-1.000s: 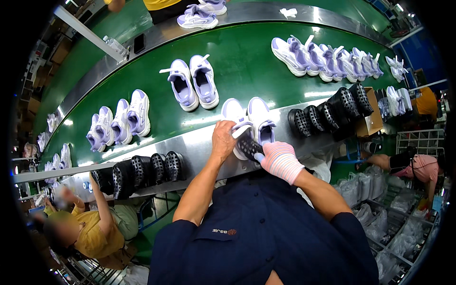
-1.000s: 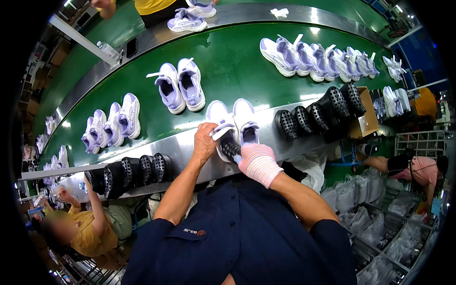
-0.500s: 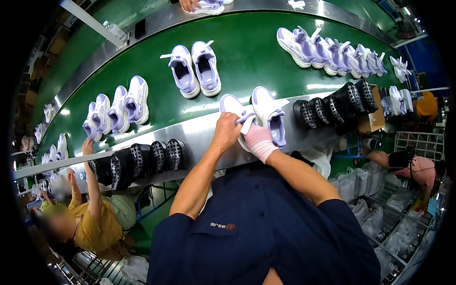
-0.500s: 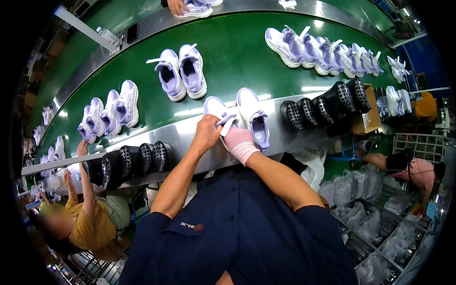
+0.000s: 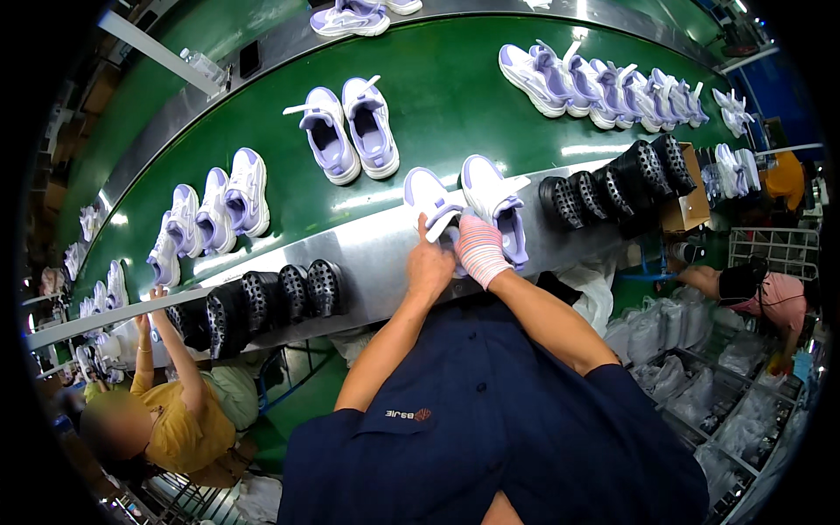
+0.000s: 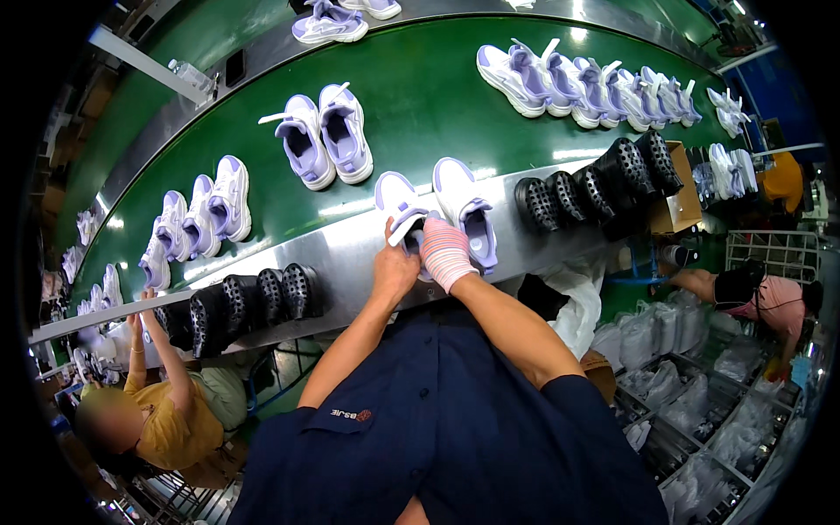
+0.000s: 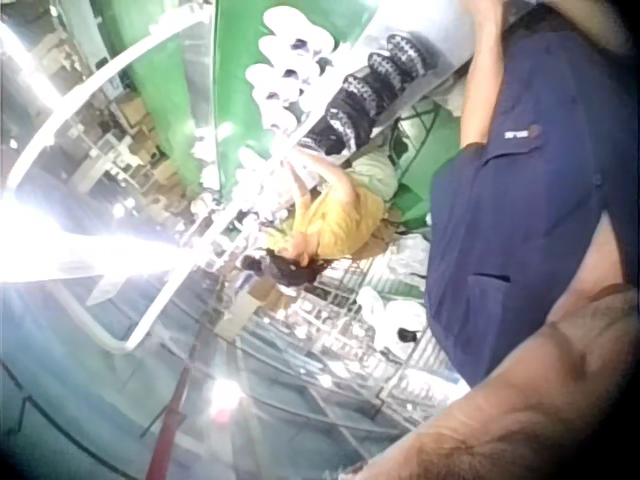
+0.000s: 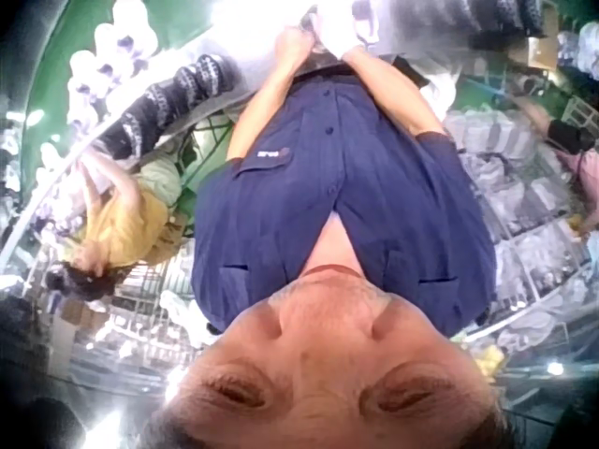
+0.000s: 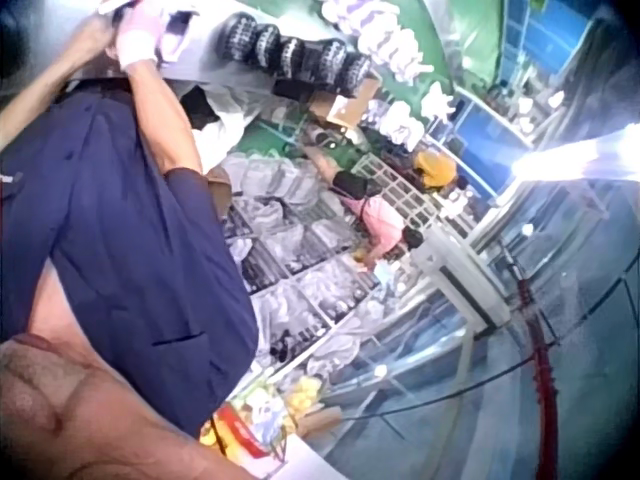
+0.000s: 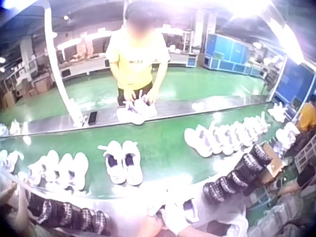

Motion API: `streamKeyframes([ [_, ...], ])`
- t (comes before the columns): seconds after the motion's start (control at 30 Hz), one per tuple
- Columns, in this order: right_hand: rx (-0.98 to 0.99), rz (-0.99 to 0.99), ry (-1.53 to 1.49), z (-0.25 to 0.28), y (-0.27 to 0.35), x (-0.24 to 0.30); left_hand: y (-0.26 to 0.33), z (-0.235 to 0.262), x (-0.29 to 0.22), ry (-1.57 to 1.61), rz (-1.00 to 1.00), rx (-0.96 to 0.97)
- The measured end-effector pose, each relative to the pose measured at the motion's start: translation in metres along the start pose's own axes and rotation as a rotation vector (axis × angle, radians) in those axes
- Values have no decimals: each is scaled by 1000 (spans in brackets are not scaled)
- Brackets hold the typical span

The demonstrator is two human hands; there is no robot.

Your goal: The person cleans and finishes white sneakers on a conveyor belt by wiping the exterior surfaces with a cloth, handling one shoe at a time before placing it back on the belt and picking up a black component for processing.

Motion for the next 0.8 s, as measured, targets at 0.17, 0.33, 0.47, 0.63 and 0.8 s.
streamKeyframes([
  [0.17, -35, 18, -37, 2, 0, -8, 6, 25, -6, 62, 82, 161],
  [0.33, -363, 10, -221, 75, 50, -46, 65, 41, -30, -188, -513, -94],
  [0.47, -276, -221, 86, 61, 24, -102, 62, 10, -60, -175, -570, 81],
  [0.63, -130, -78, -174, 13, 21, -91, 46, -22, -67, -442, -399, 325],
  [0.8, -101, -10, -506, 64, 32, -117, 17, -30, -86, -596, -424, 219],
])
Point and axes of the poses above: each hand's wrist, its own y-axis away from the middle knuckle, its own z-axis out of the back of the hand, x = y × z, the point moved 4 cm from there along -y, towards the middle knuckle, and after that the axes turned 1 degree about y, right-handed, at the moved point
